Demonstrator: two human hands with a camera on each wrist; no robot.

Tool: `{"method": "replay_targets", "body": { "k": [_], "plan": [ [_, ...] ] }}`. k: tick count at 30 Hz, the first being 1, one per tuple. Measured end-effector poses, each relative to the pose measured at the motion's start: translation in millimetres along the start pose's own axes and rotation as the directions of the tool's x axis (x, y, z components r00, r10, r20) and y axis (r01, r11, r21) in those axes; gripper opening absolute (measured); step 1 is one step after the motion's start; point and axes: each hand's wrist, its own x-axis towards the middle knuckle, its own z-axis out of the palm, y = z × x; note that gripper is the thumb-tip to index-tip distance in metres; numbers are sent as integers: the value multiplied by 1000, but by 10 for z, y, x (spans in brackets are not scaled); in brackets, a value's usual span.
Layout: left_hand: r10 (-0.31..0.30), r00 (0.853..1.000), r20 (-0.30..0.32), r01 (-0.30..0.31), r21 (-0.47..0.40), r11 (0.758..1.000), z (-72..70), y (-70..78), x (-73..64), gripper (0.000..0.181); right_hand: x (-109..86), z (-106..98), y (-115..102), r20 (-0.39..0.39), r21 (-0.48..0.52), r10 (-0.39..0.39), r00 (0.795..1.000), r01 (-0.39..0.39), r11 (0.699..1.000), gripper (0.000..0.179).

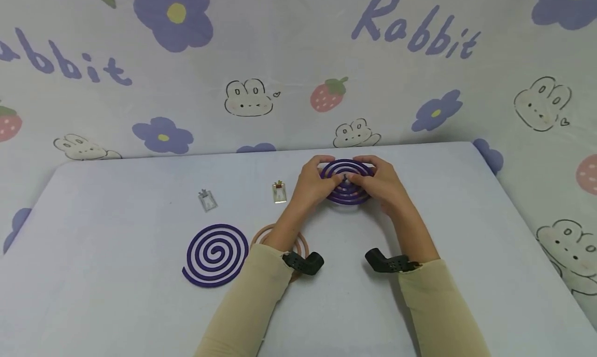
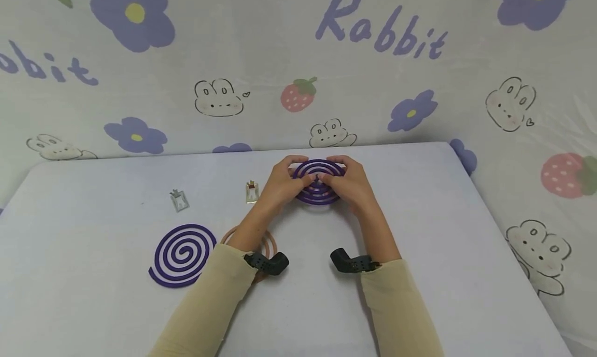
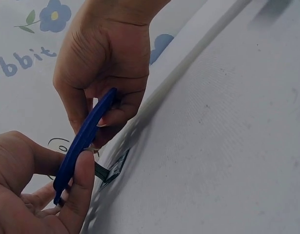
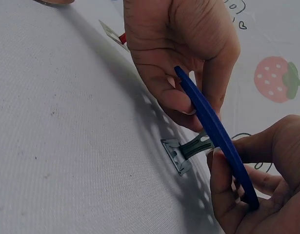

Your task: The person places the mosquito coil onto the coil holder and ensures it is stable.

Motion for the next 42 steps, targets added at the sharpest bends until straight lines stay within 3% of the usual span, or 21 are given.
{"method": "replay_targets", "body": {
  "k": [10, 19, 28, 36, 42],
  "plan": [
    [4, 1000, -6, -4, 21, 1000, -12, 16, 0, 49, -17, 7, -16, 3, 9, -1, 1000, 1, 1000, 61],
    [-13, 999, 46, 11, 28, 1000, -51, 48, -5, 50, -30, -33, -29, -5, -21, -5, 1000, 5, 1000, 63],
    [-14, 1000, 28, 13, 32, 999, -63, 2, -13, 48, -32, 1, -9, -32, -98, -72, 997, 68, 993, 64],
    [35, 999, 9, -35, 157, 987, -126, 5, -33, 53, -93, 10, -70, -74, -174, -142, 987, 127, 977, 62],
    [36, 999, 22, -40, 196, 980, -128, 15, -47, 56, -151, -64, -116, -108, -197, -164, 981, 141, 970, 61]
  ]
}}
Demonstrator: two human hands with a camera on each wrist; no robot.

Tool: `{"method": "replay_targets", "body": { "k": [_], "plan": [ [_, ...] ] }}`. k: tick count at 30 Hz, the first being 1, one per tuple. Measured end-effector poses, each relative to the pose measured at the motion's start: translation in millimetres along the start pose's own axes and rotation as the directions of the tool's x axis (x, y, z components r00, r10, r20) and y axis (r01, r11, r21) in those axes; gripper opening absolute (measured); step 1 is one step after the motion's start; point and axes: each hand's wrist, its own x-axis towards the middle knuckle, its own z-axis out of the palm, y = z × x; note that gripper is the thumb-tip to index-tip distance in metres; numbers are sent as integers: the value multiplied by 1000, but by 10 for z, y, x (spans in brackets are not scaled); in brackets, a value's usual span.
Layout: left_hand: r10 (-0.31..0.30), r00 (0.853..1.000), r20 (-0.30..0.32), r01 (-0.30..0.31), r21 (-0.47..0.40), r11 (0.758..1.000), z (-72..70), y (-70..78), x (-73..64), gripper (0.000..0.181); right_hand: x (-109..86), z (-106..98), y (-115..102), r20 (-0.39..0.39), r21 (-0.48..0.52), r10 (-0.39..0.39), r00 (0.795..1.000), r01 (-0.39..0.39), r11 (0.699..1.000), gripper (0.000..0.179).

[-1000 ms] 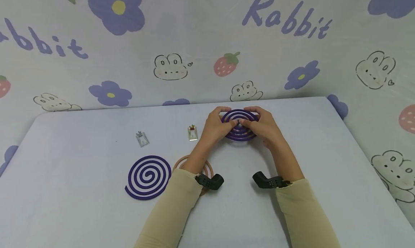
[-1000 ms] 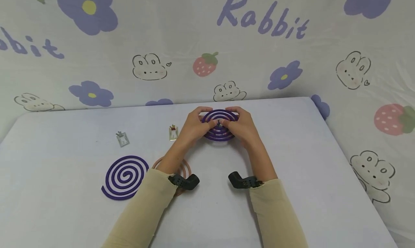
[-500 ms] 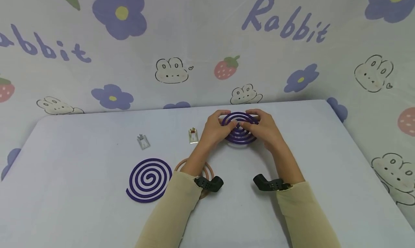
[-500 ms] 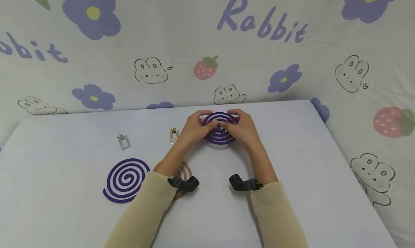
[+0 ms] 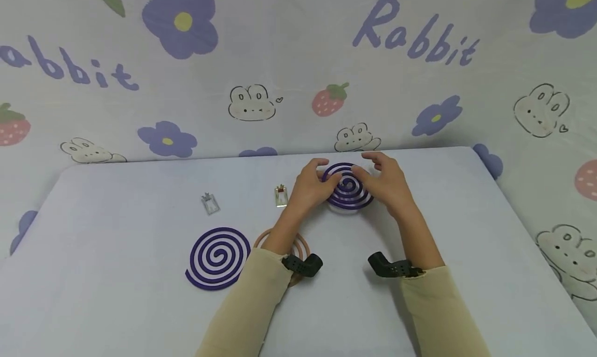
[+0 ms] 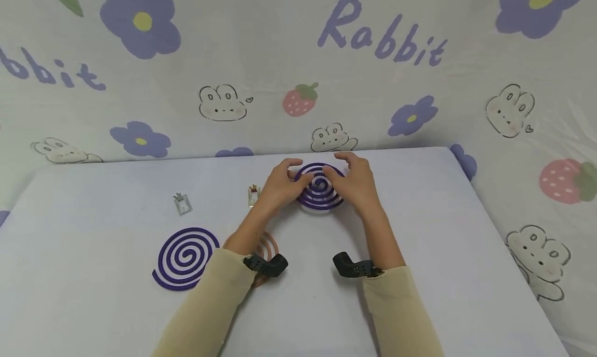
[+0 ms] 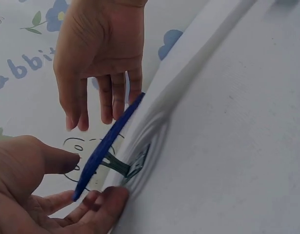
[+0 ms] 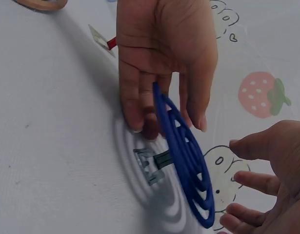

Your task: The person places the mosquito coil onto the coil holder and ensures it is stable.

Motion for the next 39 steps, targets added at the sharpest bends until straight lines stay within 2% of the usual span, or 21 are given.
{"method": "replay_targets", "body": {
  "k": [4, 8, 12, 15, 18, 22, 26, 29, 33, 36, 39],
  "plan": [
    [-15, 1000, 22, 14, 68, 998, -54, 14, -52, 62, -26, -5, -24, -67, -106, -99, 993, 92, 990, 56],
    [-17, 1000, 23, 14, 122, 992, -190, 21, -137, 65, -37, 60, -144, -98, -199, -247, 964, 225, 954, 53],
    [63, 996, 67, -73, 148, 986, -330, -10, -279, 68, -98, 103, -296, -45, -193, -312, 949, 298, 935, 59],
    [140, 984, 113, -155, 142, 978, -444, -59, -397, 68, -167, 129, -400, 4, -165, -350, 937, 346, 924, 64],
    [187, 970, 158, -210, 144, 967, -574, -132, -516, 65, -245, 193, -471, 59, -147, -395, 917, 399, 905, 64],
    [209, 951, 228, -252, 177, 951, -787, -236, -678, 65, -340, 312, -483, 94, -149, -477, 874, 486, 861, 60],
    [208, 932, 298, -278, 217, 936, -1029, -325, -810, 69, -468, 375, -447, 69, -131, -540, 839, 544, 829, 57],
    [221, 919, 327, -310, 252, 917, -1189, -383, -913, 70, -591, 434, -433, 101, -108, -550, 829, 559, 822, 56],
    [233, 910, 343, -344, 311, 886, -1335, -443, -1080, 68, -735, 558, -416, 240, -137, -516, 822, 555, 820, 55],
    [230, 905, 357, -361, 362, 859, -1369, -486, -1204, 67, -815, 650, -399, 339, -190, -461, 820, 540, 820, 57],
    [208, 900, 384, -369, 416, 831, -1344, -491, -1288, 73, -868, 715, -391, 391, -197, -417, 820, 517, 833, 62]
  ]
}}
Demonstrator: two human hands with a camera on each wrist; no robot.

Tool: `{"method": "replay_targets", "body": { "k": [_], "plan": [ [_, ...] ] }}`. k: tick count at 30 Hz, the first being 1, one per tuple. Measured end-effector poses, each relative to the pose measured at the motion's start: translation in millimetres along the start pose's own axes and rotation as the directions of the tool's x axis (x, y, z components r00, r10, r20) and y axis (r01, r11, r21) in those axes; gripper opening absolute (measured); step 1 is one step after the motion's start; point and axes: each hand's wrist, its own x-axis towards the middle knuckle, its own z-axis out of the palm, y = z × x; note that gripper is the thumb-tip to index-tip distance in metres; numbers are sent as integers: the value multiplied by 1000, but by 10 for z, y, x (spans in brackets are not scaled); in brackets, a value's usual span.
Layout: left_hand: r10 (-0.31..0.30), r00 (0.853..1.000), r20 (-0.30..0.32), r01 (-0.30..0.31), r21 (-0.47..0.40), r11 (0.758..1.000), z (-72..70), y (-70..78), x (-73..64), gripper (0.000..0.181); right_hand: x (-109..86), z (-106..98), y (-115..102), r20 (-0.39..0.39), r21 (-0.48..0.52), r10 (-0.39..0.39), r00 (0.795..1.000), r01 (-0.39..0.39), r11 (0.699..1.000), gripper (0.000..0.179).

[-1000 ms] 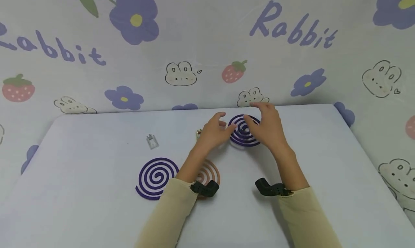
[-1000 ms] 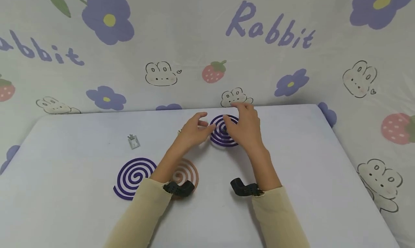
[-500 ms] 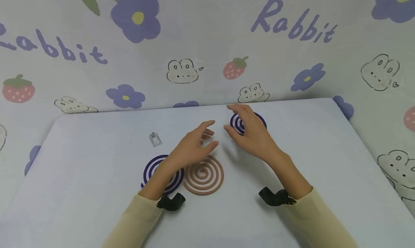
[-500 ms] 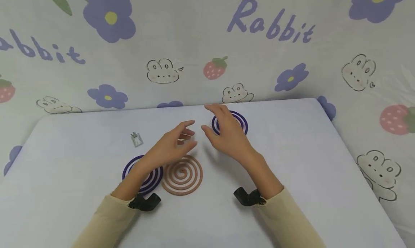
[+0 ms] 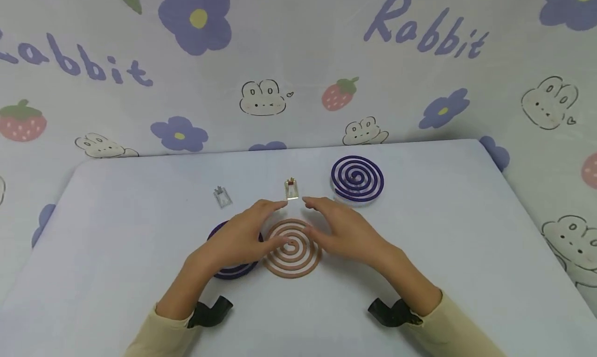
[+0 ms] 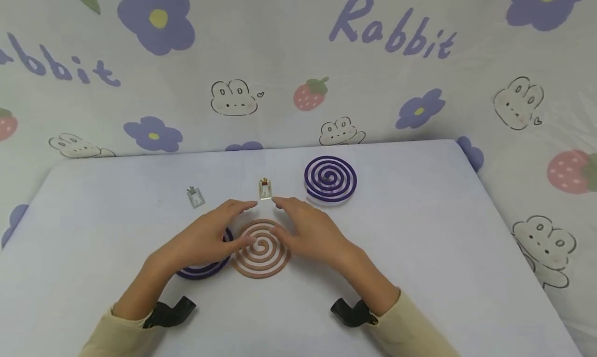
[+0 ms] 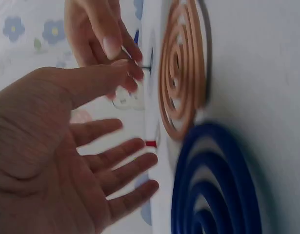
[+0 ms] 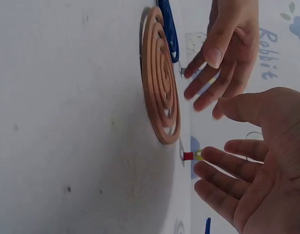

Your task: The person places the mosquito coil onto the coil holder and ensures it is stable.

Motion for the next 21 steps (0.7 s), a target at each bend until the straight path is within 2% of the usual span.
{"method": "replay_targets", "body": {
  "k": [5, 13, 17, 21],
  "plan": [
    [-38, 996, 75, 34, 54, 998, 33, 69, -61, 86, -20, 60, -37, 88, -1, -5, 996, 5, 1000, 71],
    [-31, 993, 118, 10, 179, 984, 52, 52, -88, 104, -68, 76, -67, 195, -90, 19, 981, -1, 996, 89],
    [-45, 991, 122, 17, 218, 976, 74, 68, -88, 106, -73, 95, -52, 212, -115, 14, 977, 11, 993, 99],
    [-57, 992, 111, 30, 230, 973, 88, 79, -96, 106, -67, 116, -43, 199, -140, -25, 980, 54, 989, 100]
  ]
}}
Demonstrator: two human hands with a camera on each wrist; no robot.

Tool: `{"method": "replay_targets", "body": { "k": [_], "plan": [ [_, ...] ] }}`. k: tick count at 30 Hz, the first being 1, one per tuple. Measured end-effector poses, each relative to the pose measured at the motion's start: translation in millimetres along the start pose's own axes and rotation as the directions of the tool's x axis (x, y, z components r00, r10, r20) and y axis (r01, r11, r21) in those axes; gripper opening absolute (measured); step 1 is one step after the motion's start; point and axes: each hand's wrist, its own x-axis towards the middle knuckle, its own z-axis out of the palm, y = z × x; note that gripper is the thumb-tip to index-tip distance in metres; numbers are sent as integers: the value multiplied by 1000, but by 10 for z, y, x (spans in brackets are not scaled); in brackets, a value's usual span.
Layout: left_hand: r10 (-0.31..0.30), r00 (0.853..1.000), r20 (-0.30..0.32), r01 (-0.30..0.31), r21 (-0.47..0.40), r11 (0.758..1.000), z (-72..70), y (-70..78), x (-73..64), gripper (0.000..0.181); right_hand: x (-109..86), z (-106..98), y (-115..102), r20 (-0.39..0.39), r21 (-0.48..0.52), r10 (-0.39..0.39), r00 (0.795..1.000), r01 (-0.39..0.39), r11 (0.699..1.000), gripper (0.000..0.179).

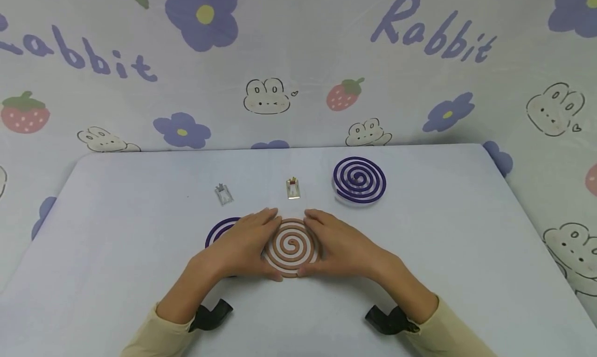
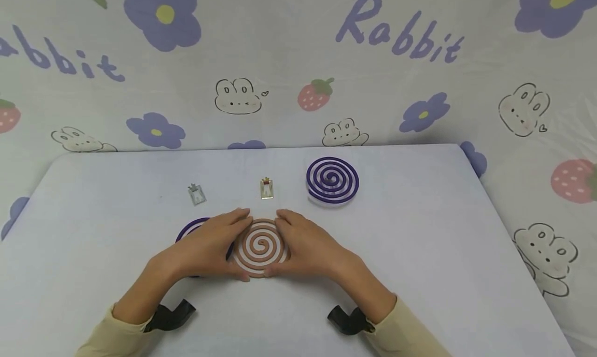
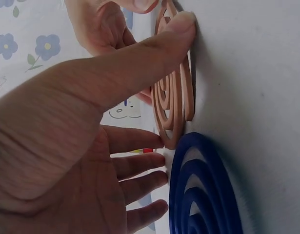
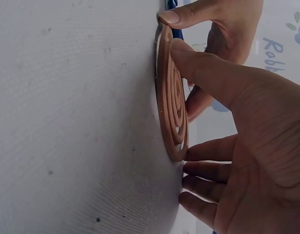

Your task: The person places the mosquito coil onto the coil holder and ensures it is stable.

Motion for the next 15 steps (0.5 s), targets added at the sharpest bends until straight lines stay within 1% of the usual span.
{"method": "replay_targets", "body": {
  "k": [2, 5, 9, 12, 15],
  "plan": [
    [-8, 1000, -2, 8, 4, 1000, 4, -10, -12, 106, 14, 22, -10, -10, -15, -18, 1000, 18, 1000, 101],
    [-21, 1000, -7, 21, 6, 1000, 14, -20, -22, 107, 30, 45, -24, -13, -37, -38, 999, 38, 999, 108],
    [-16, 1000, 0, 16, -4, 1000, 39, -11, -4, 109, 13, 64, -12, 1, -84, -35, 999, 35, 996, 117],
    [-7, 1000, 2, 7, -3, 1000, 49, -7, 23, 110, 2, 73, 5, 1, -109, -28, 1000, 28, 994, 117],
    [-14, 1000, -7, 14, 6, 1000, 41, -28, 26, 110, 23, 89, 3, -16, -102, -33, 999, 32, 994, 115]
  ]
}}
